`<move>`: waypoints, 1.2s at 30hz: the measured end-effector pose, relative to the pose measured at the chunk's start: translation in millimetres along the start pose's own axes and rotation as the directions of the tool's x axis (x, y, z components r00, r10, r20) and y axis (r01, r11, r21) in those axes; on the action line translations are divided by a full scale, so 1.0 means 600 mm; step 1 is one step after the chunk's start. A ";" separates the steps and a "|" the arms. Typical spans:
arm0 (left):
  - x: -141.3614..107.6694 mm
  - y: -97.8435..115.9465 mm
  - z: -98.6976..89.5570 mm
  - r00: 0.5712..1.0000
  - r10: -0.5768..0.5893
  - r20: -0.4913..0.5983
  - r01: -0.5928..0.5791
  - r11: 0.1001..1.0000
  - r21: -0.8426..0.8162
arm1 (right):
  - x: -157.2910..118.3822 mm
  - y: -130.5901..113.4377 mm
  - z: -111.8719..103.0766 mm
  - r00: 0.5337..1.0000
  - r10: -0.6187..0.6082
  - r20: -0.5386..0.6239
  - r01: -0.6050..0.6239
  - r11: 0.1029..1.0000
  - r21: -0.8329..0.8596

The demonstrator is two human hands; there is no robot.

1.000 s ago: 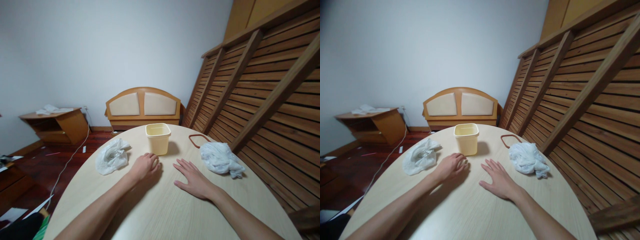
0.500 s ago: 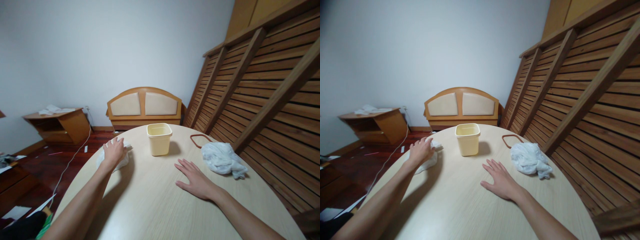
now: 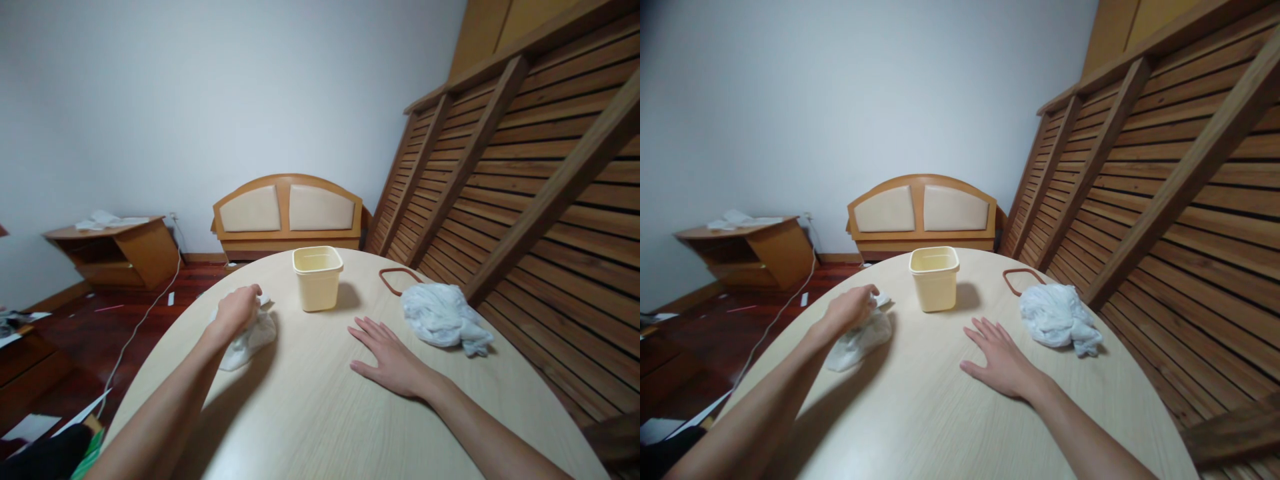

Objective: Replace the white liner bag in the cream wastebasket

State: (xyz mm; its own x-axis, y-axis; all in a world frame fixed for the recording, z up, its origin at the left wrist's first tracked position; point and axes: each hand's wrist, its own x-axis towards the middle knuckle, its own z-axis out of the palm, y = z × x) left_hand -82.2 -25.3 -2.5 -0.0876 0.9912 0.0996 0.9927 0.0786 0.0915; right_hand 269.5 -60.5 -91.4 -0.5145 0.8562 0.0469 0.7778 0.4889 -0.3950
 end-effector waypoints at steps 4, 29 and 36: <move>-0.007 0.029 0.003 0.983 0.175 0.059 -0.162 0.970 -0.180 | -0.001 -0.001 0.000 1.000 0.004 0.001 -0.004 1.000 -0.007; -0.062 0.136 -0.023 0.906 0.418 -0.073 -0.180 0.224 -0.958 | -0.008 -0.070 -0.035 0.915 -0.266 -0.304 0.287 0.958 0.027; -0.074 0.138 -0.040 0.872 0.463 -0.158 -0.265 0.175 -0.948 | -0.004 -0.042 -0.031 0.896 -0.281 -0.344 0.302 0.953 0.008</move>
State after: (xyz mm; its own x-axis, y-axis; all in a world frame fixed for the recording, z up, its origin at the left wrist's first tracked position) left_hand 2.1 -65.1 24.3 0.3701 0.8840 0.2856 0.1188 -0.3500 0.9292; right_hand 258.0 -71.7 -64.6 -0.5553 0.6871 0.4686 0.5828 0.7234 -0.3700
